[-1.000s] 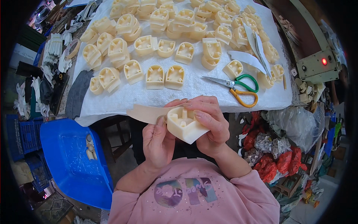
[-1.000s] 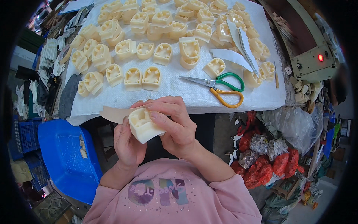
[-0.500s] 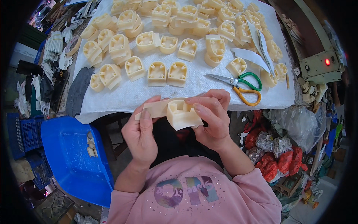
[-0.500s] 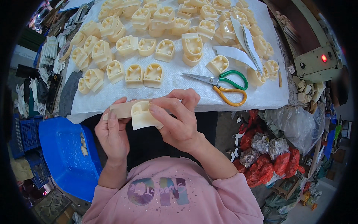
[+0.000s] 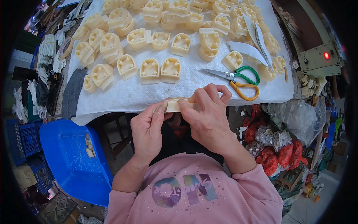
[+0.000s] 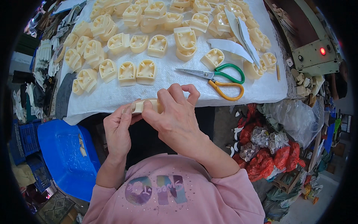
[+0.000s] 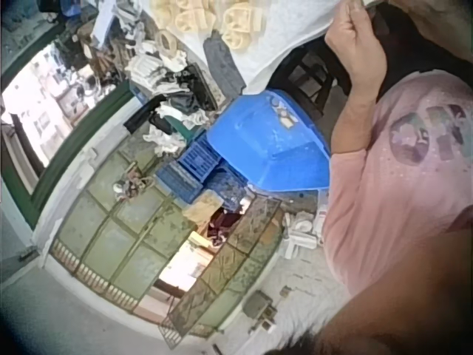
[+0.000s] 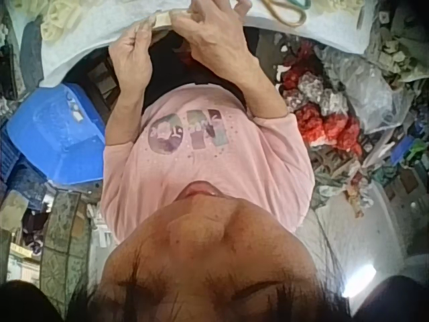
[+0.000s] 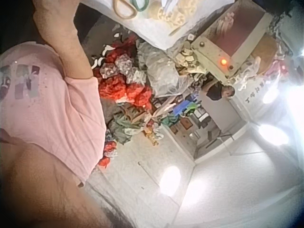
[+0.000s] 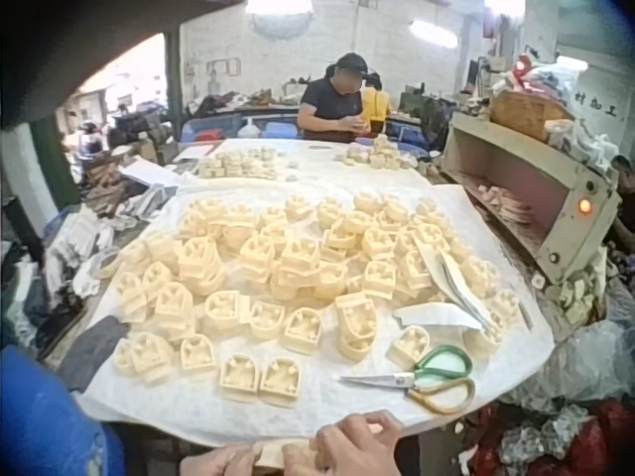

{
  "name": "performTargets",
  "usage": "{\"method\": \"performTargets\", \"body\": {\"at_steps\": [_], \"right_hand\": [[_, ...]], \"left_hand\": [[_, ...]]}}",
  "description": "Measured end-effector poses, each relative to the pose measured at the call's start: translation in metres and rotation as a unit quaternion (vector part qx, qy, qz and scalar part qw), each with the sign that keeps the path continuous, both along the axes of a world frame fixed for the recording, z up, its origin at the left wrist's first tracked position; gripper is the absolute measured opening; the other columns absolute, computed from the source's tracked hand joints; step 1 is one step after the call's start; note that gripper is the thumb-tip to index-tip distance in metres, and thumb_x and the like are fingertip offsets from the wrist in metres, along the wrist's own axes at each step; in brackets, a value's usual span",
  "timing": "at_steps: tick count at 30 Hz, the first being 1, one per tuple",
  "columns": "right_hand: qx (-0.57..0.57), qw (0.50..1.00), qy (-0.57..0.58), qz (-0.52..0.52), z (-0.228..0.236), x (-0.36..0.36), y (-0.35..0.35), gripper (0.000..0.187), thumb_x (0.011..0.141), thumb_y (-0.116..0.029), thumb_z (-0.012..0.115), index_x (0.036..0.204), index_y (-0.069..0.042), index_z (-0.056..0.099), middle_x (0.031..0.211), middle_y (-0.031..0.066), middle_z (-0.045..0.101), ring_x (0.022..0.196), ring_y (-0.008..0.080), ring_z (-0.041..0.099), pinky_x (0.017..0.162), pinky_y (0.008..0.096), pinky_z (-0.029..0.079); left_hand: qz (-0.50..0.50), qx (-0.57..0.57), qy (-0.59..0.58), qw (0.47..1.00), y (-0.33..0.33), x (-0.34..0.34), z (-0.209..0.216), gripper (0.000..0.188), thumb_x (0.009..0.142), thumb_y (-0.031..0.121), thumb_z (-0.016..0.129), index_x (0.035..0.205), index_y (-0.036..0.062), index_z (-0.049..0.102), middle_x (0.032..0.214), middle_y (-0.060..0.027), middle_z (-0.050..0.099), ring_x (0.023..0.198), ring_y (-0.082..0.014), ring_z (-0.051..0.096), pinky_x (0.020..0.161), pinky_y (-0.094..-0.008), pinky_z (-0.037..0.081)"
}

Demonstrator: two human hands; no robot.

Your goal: The recorder is assembling small plastic and foam components for shoes, dipping pieces in a blue container of liquid (likely adhesive or solvent) and pressing them together.

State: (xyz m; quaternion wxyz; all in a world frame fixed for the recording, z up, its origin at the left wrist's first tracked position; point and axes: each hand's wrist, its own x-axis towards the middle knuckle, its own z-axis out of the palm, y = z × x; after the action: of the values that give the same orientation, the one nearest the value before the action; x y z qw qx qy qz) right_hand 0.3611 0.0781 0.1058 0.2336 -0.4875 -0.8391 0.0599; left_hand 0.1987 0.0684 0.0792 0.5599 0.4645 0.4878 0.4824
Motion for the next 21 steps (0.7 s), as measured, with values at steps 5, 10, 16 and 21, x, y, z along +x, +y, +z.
{"method": "performTargets", "body": {"at_steps": [5,10,16,21], "right_hand": [[-0.001,1.0,-0.014,-0.005,-0.006,0.003,-0.002,0.029,0.063,-0.006,0.066,0.09,-0.013,0.059,0.087,0.0075,0.049,0.089,0.025,0.046,0.081,0.0469,0.027],[0.01,1.0,-0.01,-0.017,-0.017,0.003,0.001,0.027,0.063,-0.008,0.066,0.088,-0.013,0.058,0.085,0.0077,0.048,0.088,0.0259,0.046,0.079,0.0458,0.027],[0.03,0.991,0.131,-0.005,-0.038,0.017,0.011,0.035,0.062,-0.004,0.067,0.095,-0.013,0.061,0.083,0.0049,0.048,0.085,0.0245,0.046,0.079,0.0432,0.027],[0.01,0.975,0.212,0.061,-0.041,0.021,0.012,0.046,0.057,0.002,0.068,0.1,-0.015,0.063,0.083,0.0021,0.049,0.083,0.0223,0.046,0.079,0.0418,0.028]], "left_hand": [[-0.012,-0.016,0.007,1.0,-0.001,0.006,0.001,0.033,0.099,0.017,0.044,0.113,-0.0081,0.059,0.096,-0.0117,0.066,0.084,-0.0123,0.061,0.08,-0.0281,0.052],[-0.055,0.034,0.195,0.979,-0.004,0.009,0.004,0.036,0.099,0.016,0.04,0.12,-0.0094,0.054,0.106,-0.0164,0.063,0.093,-0.0211,0.064,0.084,-0.0327,0.052],[-0.035,0.061,0.037,0.997,-0.002,0.0,0.006,0.046,0.1,0.023,0.038,0.13,-0.0115,0.042,0.12,-0.0196,0.057,0.11,-0.025,0.057,0.093,-0.0355,0.046],[-0.159,-0.071,-0.126,0.977,0.013,-0.01,-0.014,0.063,0.094,0.036,0.049,0.137,-0.0073,0.033,0.129,-0.0166,0.049,0.114,-0.0234,0.051,0.093,-0.0363,0.043]]}}
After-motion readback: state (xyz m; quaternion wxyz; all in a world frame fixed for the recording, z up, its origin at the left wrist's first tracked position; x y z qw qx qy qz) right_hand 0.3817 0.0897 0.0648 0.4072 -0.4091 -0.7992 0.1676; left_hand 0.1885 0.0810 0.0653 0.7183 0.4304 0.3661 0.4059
